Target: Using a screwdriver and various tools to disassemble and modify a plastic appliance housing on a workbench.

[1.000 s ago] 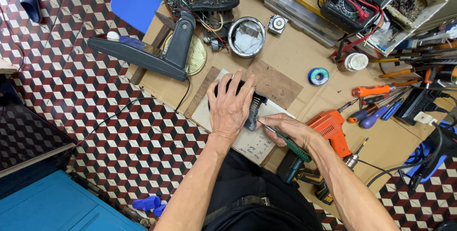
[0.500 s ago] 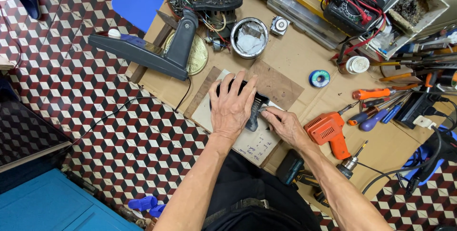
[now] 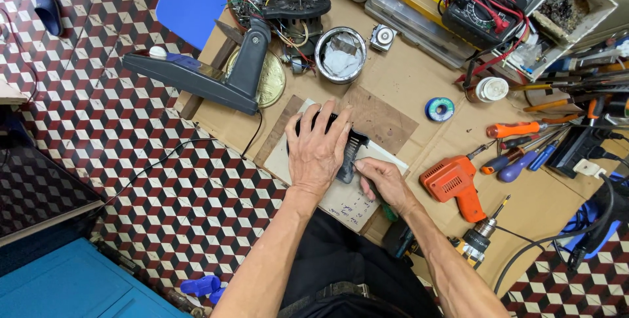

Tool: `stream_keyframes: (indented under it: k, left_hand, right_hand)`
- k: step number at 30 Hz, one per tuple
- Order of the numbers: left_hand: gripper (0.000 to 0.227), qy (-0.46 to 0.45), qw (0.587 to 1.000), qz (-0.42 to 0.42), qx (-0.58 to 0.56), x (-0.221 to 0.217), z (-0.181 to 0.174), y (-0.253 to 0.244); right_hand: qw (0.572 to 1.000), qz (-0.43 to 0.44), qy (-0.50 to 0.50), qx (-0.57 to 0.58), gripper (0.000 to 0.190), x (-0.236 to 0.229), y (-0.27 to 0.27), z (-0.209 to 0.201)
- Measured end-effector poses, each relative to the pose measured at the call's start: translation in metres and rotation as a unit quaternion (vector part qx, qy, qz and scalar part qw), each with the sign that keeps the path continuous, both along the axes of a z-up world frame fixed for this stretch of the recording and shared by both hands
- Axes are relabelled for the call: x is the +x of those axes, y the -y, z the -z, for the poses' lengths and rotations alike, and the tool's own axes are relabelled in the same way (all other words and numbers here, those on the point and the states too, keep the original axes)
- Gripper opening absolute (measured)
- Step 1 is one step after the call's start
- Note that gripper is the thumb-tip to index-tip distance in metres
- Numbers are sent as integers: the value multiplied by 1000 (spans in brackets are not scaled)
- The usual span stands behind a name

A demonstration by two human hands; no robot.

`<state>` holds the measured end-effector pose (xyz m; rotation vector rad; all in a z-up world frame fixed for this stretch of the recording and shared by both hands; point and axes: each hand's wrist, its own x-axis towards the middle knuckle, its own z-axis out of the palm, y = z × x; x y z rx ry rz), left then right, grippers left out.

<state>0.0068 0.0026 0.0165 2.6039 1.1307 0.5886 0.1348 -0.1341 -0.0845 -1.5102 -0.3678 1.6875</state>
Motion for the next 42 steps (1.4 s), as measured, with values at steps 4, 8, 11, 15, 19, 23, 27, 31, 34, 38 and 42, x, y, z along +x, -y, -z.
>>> stream_keyframes:
  k: [4,8,11,15,19,23,27,31,34,38,42]
  left_hand:
    - [31,9,1000,8,7,-2,1,0]
    - [31,14,1000,8,3,0,-1,1]
    - [32,10,1000,7,3,0,-2,0]
    - [32,-7,1000,3,13,1,2,0]
    - [32,1,1000,9,15,-1,5,-1]
    - [34,-6,1000,8,26,0,7,-1]
    - [33,-3,1000,6,24,-2,8,-1]
    - [33,-3,1000,0,17,1,8,-1]
    - [32,4,1000,2,19,-2,9,-1]
    - [31,5,1000,0,20,-2,8,-1]
    - [29,8,1000,-1,10,-1,6,-1]
  right_hand:
    - [992,39,108,51,30,12,-12,12]
    - [982,-8,171,81,31,13,-14,11]
    - [984,-8,151,89,36,9,-9,28]
    - [991,19,92,94,38,1,-10,30]
    - [993,7,70,98,38,-8,-3,37]
    - [993,26,66,91,40,-13,-2,27]
    - [997,35,5,62,41,-15,-3,27]
    - [999,21,-5,35,40,-10,-4,3]
    - [1000,-12,-23,13,40,0,-7,-6]
    - [999,-53,-11,-3,42,13,-14,-7]
    - [871,-216,440,37,38,21,-32,-21]
